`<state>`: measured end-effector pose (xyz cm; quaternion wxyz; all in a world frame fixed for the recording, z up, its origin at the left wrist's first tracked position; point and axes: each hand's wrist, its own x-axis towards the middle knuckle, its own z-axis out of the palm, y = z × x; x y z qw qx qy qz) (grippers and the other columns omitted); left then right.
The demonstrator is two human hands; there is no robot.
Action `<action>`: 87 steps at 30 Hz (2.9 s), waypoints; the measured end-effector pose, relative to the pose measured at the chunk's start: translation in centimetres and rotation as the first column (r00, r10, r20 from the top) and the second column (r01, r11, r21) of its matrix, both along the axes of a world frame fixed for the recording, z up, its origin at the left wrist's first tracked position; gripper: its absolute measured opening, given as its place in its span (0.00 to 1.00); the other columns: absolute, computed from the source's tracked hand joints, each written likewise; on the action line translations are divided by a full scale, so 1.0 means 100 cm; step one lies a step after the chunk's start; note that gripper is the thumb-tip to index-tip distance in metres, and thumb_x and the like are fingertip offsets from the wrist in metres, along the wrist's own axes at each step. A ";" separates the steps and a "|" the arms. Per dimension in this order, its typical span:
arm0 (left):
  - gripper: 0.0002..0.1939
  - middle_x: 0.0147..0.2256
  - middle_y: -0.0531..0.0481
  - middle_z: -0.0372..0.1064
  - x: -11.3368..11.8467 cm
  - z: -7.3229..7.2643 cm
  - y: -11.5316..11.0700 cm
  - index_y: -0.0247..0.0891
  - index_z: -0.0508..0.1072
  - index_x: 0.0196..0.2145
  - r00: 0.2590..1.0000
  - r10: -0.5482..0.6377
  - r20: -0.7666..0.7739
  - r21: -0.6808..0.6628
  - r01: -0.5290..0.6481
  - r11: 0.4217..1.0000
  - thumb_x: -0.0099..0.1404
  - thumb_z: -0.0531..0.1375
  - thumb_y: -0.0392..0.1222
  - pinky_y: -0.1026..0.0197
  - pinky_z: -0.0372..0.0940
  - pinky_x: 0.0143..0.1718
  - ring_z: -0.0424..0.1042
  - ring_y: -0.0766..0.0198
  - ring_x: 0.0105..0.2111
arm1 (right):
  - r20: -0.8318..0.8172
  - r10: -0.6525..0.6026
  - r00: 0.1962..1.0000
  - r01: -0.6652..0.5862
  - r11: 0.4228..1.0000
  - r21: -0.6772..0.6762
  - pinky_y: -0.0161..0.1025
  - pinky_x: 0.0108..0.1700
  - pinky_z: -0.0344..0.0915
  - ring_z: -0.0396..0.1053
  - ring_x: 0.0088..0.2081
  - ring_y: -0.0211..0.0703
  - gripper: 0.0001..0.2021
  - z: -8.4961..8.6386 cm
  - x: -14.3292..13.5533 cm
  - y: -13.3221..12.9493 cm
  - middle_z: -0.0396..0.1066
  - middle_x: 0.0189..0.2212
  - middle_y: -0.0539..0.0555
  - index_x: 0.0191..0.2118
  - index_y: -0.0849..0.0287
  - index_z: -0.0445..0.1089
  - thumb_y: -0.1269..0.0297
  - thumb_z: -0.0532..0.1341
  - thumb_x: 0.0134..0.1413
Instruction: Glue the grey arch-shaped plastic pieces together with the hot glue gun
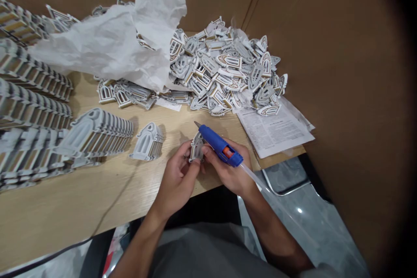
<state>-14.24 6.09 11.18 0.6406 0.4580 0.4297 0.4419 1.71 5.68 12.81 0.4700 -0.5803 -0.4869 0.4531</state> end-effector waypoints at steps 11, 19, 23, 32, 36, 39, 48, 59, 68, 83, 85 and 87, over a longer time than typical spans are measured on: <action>0.11 0.43 0.47 0.80 0.003 -0.003 -0.001 0.40 0.78 0.54 1.000 0.011 0.000 0.029 -0.011 1.000 0.76 0.63 0.41 0.62 0.74 0.41 0.79 0.62 0.38 | 0.029 -0.072 0.997 0.073 0.997 -0.014 0.39 0.28 0.70 0.71 0.25 0.42 0.13 -0.015 -0.010 -0.003 0.76 0.27 0.50 0.38 0.54 0.76 0.51 0.73 0.63; 0.12 0.44 0.46 0.82 0.003 0.001 0.001 0.37 0.77 0.51 0.999 0.046 -0.023 -0.007 -0.046 0.999 0.74 0.66 0.45 0.62 0.75 0.41 0.81 0.60 0.40 | -0.025 -0.071 0.997 0.071 0.997 0.011 0.37 0.31 0.75 0.76 0.27 0.43 0.16 -0.001 -0.003 -0.001 0.78 0.28 0.50 0.36 0.56 0.77 0.50 0.77 0.57; 0.13 0.42 0.45 0.83 0.005 0.003 0.004 0.38 0.75 0.49 0.995 0.092 0.035 -0.062 -0.090 0.994 0.71 0.69 0.46 0.59 0.77 0.39 0.83 0.56 0.41 | -0.038 0.074 0.997 -0.076 0.997 -0.030 0.37 0.27 0.73 0.75 0.25 0.42 0.19 0.008 0.021 -0.001 0.80 0.29 0.52 0.40 0.56 0.83 0.42 0.70 0.66; 0.23 0.41 0.45 0.85 0.007 0.003 0.004 0.37 0.71 0.54 0.986 0.150 0.066 -0.130 -0.140 0.982 0.69 0.71 0.49 0.56 0.82 0.40 0.86 0.56 0.36 | 0.010 0.315 0.949 -0.315 0.949 -0.005 0.42 0.42 0.77 0.82 0.36 0.48 0.18 -0.003 0.054 -0.009 0.84 0.33 0.53 0.37 0.53 0.84 0.44 0.70 0.68; 0.24 0.40 0.47 0.85 0.008 0.002 0.004 0.38 0.70 0.54 0.983 0.171 0.067 -0.135 -0.161 0.978 0.68 0.72 0.49 0.55 0.83 0.41 0.85 0.58 0.32 | 0.033 0.309 0.950 -0.309 0.951 -0.024 0.41 0.40 0.73 0.79 0.35 0.46 0.17 -0.009 0.054 -0.011 0.82 0.31 0.51 0.37 0.54 0.83 0.46 0.70 0.68; 0.25 0.40 0.46 0.85 0.008 0.002 0.003 0.38 0.70 0.54 0.982 0.176 0.063 -0.137 -0.166 0.977 0.67 0.72 0.51 0.54 0.83 0.41 0.86 0.55 0.37 | 0.028 0.294 0.955 -0.293 0.956 -0.027 0.40 0.40 0.71 0.78 0.35 0.44 0.16 -0.011 0.054 -0.011 0.81 0.32 0.51 0.37 0.55 0.83 0.47 0.70 0.69; 0.24 0.39 0.48 0.84 0.007 0.002 0.003 0.39 0.71 0.55 0.985 0.164 0.059 -0.124 -0.156 0.980 0.68 0.72 0.51 0.53 0.84 0.41 0.86 0.56 0.35 | 0.067 0.289 0.955 -0.286 0.957 -0.058 0.38 0.38 0.70 0.76 0.34 0.43 0.17 -0.006 0.050 -0.010 0.80 0.31 0.51 0.34 0.55 0.80 0.48 0.70 0.69; 0.26 0.43 0.44 0.84 0.009 0.002 0.001 0.38 0.70 0.57 0.986 0.162 0.033 -0.121 -0.157 0.980 0.70 0.71 0.52 0.49 0.83 0.47 0.86 0.52 0.42 | 0.175 0.219 0.960 -0.225 0.974 0.012 0.37 0.39 0.76 0.80 0.34 0.44 0.11 0.007 0.036 -0.010 0.81 0.29 0.50 0.38 0.54 0.85 0.53 0.72 0.67; 0.25 0.45 0.43 0.84 0.009 0.002 0.001 0.40 0.71 0.58 0.986 0.163 0.032 -0.124 -0.158 0.980 0.70 0.71 0.50 0.50 0.82 0.46 0.86 0.50 0.45 | 0.181 0.221 0.958 -0.226 0.974 0.010 0.38 0.35 0.74 0.77 0.30 0.44 0.11 0.007 0.035 -0.011 0.81 0.28 0.49 0.46 0.52 0.88 0.52 0.74 0.65; 0.24 0.43 0.45 0.84 0.010 0.002 0.001 0.41 0.71 0.57 0.984 0.177 0.019 -0.116 -0.173 0.978 0.70 0.71 0.50 0.53 0.81 0.46 0.86 0.53 0.42 | 0.168 0.244 0.955 -0.248 0.969 0.001 0.38 0.34 0.73 0.76 0.30 0.44 0.13 0.011 0.033 -0.010 0.79 0.28 0.49 0.48 0.53 0.88 0.52 0.71 0.68; 0.23 0.43 0.45 0.84 0.009 0.001 0.001 0.41 0.71 0.57 0.986 0.168 0.007 -0.104 -0.167 0.980 0.71 0.71 0.50 0.54 0.80 0.47 0.86 0.54 0.43 | 0.155 0.264 0.952 -0.264 0.964 -0.021 0.37 0.34 0.72 0.75 0.30 0.44 0.13 0.013 0.033 -0.011 0.78 0.27 0.49 0.48 0.54 0.87 0.52 0.71 0.69; 0.23 0.43 0.45 0.84 0.008 0.000 0.001 0.41 0.71 0.58 0.988 0.157 -0.005 -0.095 -0.157 0.983 0.71 0.70 0.50 0.56 0.79 0.48 0.86 0.55 0.44 | 0.143 0.276 0.951 -0.271 0.961 -0.049 0.37 0.33 0.71 0.74 0.29 0.43 0.13 0.016 0.033 -0.013 0.77 0.27 0.49 0.47 0.54 0.86 0.51 0.72 0.68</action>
